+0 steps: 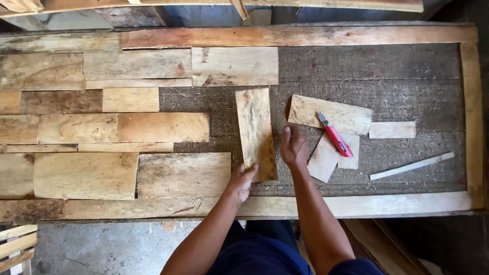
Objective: Assembling and trimming thin wood strips to create a decorative panel.
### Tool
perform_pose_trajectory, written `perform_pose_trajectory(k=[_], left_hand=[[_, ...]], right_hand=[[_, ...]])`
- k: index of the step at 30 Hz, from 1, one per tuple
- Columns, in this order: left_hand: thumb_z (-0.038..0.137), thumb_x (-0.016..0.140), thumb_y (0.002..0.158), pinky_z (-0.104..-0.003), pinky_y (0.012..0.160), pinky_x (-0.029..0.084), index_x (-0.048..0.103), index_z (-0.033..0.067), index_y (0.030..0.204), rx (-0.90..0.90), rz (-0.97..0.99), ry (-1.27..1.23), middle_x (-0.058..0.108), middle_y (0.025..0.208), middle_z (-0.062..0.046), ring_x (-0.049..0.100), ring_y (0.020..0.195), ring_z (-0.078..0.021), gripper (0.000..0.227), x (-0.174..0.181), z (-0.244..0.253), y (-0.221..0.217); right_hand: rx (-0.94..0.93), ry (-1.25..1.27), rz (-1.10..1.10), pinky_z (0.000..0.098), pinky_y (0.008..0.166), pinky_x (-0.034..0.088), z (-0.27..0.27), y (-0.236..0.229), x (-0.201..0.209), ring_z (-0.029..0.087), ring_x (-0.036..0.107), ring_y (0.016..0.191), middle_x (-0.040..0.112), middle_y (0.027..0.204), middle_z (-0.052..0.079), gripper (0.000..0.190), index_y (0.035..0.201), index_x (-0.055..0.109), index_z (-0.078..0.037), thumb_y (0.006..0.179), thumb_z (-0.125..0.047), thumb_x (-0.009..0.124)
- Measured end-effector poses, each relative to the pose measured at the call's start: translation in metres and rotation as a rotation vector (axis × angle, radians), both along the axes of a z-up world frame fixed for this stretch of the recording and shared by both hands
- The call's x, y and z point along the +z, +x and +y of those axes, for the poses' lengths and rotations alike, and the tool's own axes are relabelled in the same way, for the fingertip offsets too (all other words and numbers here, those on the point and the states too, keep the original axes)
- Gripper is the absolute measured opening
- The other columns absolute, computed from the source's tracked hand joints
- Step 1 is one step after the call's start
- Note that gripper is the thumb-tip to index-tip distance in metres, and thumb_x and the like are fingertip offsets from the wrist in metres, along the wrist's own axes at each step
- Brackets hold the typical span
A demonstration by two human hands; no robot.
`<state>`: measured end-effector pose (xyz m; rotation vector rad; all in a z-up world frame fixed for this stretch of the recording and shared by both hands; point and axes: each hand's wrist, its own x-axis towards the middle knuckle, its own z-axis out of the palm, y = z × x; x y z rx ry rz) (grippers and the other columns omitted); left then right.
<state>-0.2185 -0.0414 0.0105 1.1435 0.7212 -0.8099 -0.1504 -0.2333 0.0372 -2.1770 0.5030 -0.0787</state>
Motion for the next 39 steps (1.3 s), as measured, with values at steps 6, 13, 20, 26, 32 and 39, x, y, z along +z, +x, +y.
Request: perform_pose_trajectory(k=[6,13,20,26,32,39], left_hand=[[0.046,0.076,0.088,-0.053,0.101,0.035,0.043,0.0096,0.138,-0.071,-0.134,0.127,0.058,0.126,-0.008,0.051,0.117,-0.0259,0.07,-0.004,-0.026,0.024],[0.07,0.057,0.094,-0.024,0.039,0.031,0.043,0.0213,0.065,0.131,-0.584,0.45,0.043,0.057,0.008,0.038,0.047,-0.0051,0.058,0.049,-0.043,0.104],[0.041,0.063,0.101,-0.028,0.036,0.023,0.059,0.0178,0.067,0.33,-0.506,0.199,0.044,0.053,0.007,0.028,0.043,-0.0068,0.042,0.054,-0.053,0.112],[0.046,0.071,0.097,-0.034,0.07,0.057,0.075,0.0142,0.083,0.336,-0.422,0.282,0.063,0.07,-0.001,0.049,0.061,-0.0129,0.035,0.038,-0.045,0.126],[0.052,0.072,0.084,-0.058,0.12,0.032,0.076,0.0189,0.116,0.118,-0.26,0.234,0.067,0.141,-0.012,0.051,0.143,-0.0302,0.047,0.048,-0.026,0.137],[0.059,0.059,0.092,-0.058,0.118,0.037,0.056,0.0162,0.146,0.293,-0.18,0.152,0.051,0.155,-0.017,0.049,0.144,-0.0339,0.069,0.042,-0.008,0.139]], right_hand=[[-0.056,0.15,0.115,0.047,0.055,0.056,0.017,-0.038,-0.001,0.028,0.069,0.063,0.073,0.078,0.017,0.038,0.104,0.066,-0.007,0.11,-0.033,0.04],[0.049,-0.132,-0.051,0.0411,0.038,0.052,0.011,-0.039,-0.002,0.022,0.068,0.049,0.072,0.072,0.015,0.031,0.11,0.066,-0.008,0.109,-0.029,0.043],[-0.03,-0.165,-0.203,0.0426,0.046,0.052,0.017,-0.039,0.018,0.027,0.069,0.054,0.072,0.067,0.016,0.032,0.107,0.068,-0.009,0.111,-0.026,0.041],[-0.04,-0.194,-0.297,0.0426,0.051,0.056,0.017,-0.039,0.006,0.027,0.071,0.057,0.072,0.07,0.014,0.03,0.109,0.069,-0.008,0.11,-0.026,0.045],[0.121,0.266,-0.247,0.0334,0.072,0.06,0.004,-0.047,-0.03,0.022,0.073,0.083,0.077,0.095,0.012,0.031,0.123,0.068,-0.001,0.109,-0.024,0.051],[-0.022,1.09,0.034,0.034,0.076,0.058,0.008,-0.073,-0.009,0.018,0.064,0.083,0.068,0.094,0.008,0.021,0.121,0.065,-0.007,0.102,-0.014,0.063]])
